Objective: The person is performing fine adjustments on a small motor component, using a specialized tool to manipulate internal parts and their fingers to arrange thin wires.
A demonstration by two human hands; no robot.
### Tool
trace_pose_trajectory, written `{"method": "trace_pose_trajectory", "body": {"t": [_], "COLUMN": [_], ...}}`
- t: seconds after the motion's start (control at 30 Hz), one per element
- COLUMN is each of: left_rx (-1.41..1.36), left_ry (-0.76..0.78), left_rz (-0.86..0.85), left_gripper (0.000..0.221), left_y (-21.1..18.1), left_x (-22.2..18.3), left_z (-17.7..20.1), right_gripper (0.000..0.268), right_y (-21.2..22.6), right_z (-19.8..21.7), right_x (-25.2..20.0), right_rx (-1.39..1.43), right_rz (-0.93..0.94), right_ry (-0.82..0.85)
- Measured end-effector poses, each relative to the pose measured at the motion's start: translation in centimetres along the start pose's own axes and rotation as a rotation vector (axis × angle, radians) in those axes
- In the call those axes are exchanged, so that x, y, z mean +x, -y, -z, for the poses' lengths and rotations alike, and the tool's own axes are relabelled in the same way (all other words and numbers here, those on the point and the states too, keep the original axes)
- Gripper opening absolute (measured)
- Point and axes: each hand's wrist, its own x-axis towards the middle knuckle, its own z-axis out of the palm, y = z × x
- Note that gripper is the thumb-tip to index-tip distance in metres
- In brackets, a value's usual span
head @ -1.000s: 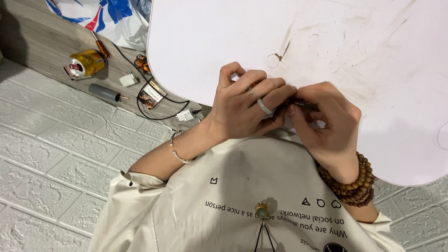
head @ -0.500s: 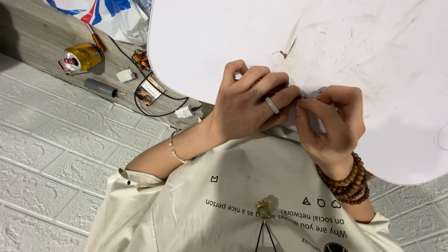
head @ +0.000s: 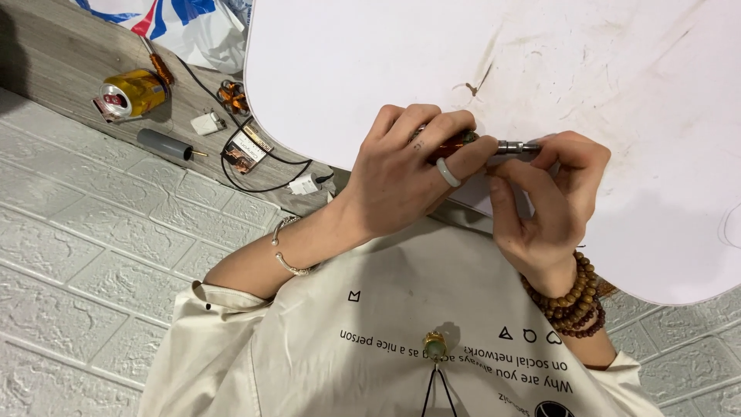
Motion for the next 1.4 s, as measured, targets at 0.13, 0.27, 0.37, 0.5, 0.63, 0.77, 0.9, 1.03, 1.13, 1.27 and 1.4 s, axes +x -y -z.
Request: {"method": "trace_pose_trajectory", "body": {"t": [0.13,0.27,0.37,0.5,0.63,0.77,0.9,1.03,1.13,1.27,1.4], "left_rx": [0.016,0.044,0.034,-0.072,-0.269,-0.403,-0.497,-0.611,-0.633,-0.628,-0.590], "left_ry": [0.040,0.107,0.099,0.050,0.010,0.067,0.097,0.082,0.030,0.048,0.020], "left_rz": [-0.006,-0.031,-0.030,0.003,0.065,0.168,0.220,0.271,0.262,0.262,0.206], "left_gripper": [0.028,0.032,0.029,0.027,0.031,0.039,0.046,0.051,0.053,0.054,0.055], "left_y": [0.0,0.3,0.3,0.5,0.3,0.3,0.6,0.5,0.5,0.5,0.6], "left_x": [0.3,0.8,0.9,1.2,1.4,0.9,0.4,0.4,0.5,0.3,0.1], "left_z": [0.7,1.3,1.3,1.1,1.3,1.5,1.2,1.2,1.1,0.9,0.5], "right_gripper": [0.006,0.008,0.010,0.012,0.014,0.013,0.014,0.013,0.014,0.014,0.013], "right_y": [-0.1,0.1,0.3,0.6,1.3,1.4,1.4,1.3,1.0,0.8,0.6], "right_z": [0.0,0.1,0.0,0.1,-0.1,-0.4,-0.4,-0.5,-0.5,-0.5,-0.3], "right_x": [0.0,0.6,0.6,1.1,1.7,1.9,1.9,1.8,1.8,1.8,1.8], "right_rx": [0.000,0.009,0.022,0.020,0.008,0.017,-0.017,-0.030,-0.024,-0.035,-0.029], "right_rz": [0.009,0.027,0.028,0.054,0.078,0.103,0.125,0.131,0.154,0.177,0.190], "right_ry": [-0.013,-0.013,-0.023,-0.065,-0.088,-0.117,-0.130,-0.149,-0.149,-0.158,-0.152]}}
